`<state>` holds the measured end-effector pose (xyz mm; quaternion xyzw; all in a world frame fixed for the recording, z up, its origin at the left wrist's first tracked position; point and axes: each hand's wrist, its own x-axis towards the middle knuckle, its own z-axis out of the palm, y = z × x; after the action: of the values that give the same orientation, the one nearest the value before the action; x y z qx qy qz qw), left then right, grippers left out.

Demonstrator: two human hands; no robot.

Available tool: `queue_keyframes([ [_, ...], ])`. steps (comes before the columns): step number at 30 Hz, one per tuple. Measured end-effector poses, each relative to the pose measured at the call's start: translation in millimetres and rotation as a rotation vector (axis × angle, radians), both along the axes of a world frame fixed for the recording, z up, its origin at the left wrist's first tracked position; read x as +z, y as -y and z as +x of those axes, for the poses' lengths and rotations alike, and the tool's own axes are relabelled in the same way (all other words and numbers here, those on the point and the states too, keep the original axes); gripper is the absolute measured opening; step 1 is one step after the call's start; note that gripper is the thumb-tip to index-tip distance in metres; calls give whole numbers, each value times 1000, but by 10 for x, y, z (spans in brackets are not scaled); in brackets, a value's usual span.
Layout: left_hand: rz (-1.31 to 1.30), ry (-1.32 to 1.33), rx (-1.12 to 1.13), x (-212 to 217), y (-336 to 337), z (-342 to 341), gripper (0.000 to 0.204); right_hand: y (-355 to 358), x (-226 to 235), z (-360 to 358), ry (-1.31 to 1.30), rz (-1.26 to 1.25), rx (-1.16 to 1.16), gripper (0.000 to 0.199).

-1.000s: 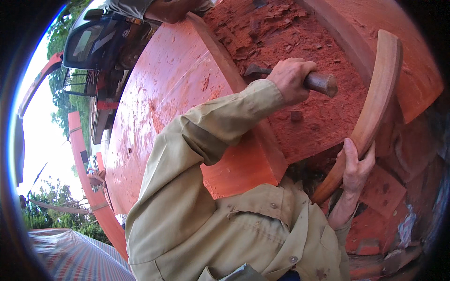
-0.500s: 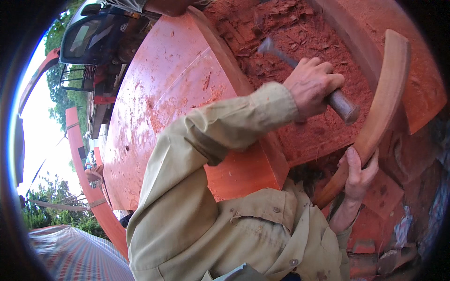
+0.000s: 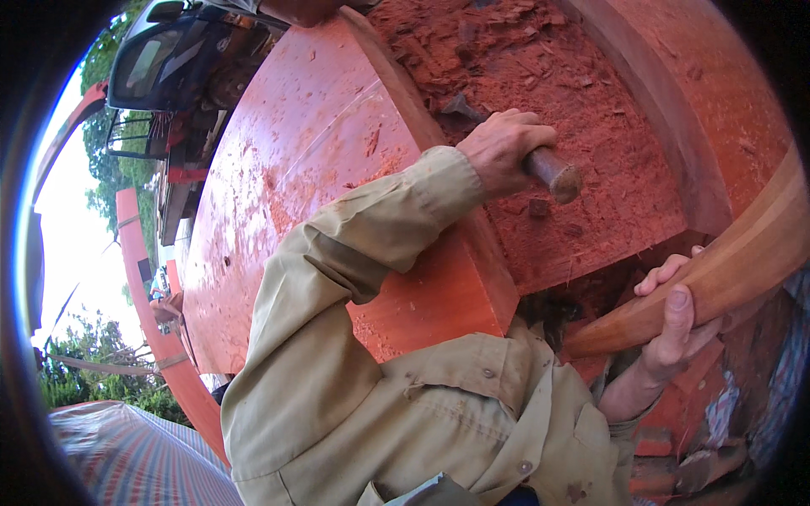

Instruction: The person uses a chisel and a wooden mallet to carve a large red wooden block. They repeatedly strike the chisel to remove wood chips, working on the surface of the block.

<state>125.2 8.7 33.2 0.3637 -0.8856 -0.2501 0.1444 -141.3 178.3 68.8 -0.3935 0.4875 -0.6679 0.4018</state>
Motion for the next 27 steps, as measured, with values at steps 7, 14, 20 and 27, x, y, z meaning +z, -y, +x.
queue_keyframes([
  [7,-116,-106,-2,-173,95,107,34,159,-341,555,-545,297,321,54],
  [14,-75,-50,150,-78,39,-15,45,-17,-229,336,-159,119,78,53],
  [20,-67,-47,104,-28,-2,-62,44,39,-61,312,-48,50,-17,63],
  [27,-24,18,136,27,59,33,37,-8,-30,296,-79,31,39,65],
])
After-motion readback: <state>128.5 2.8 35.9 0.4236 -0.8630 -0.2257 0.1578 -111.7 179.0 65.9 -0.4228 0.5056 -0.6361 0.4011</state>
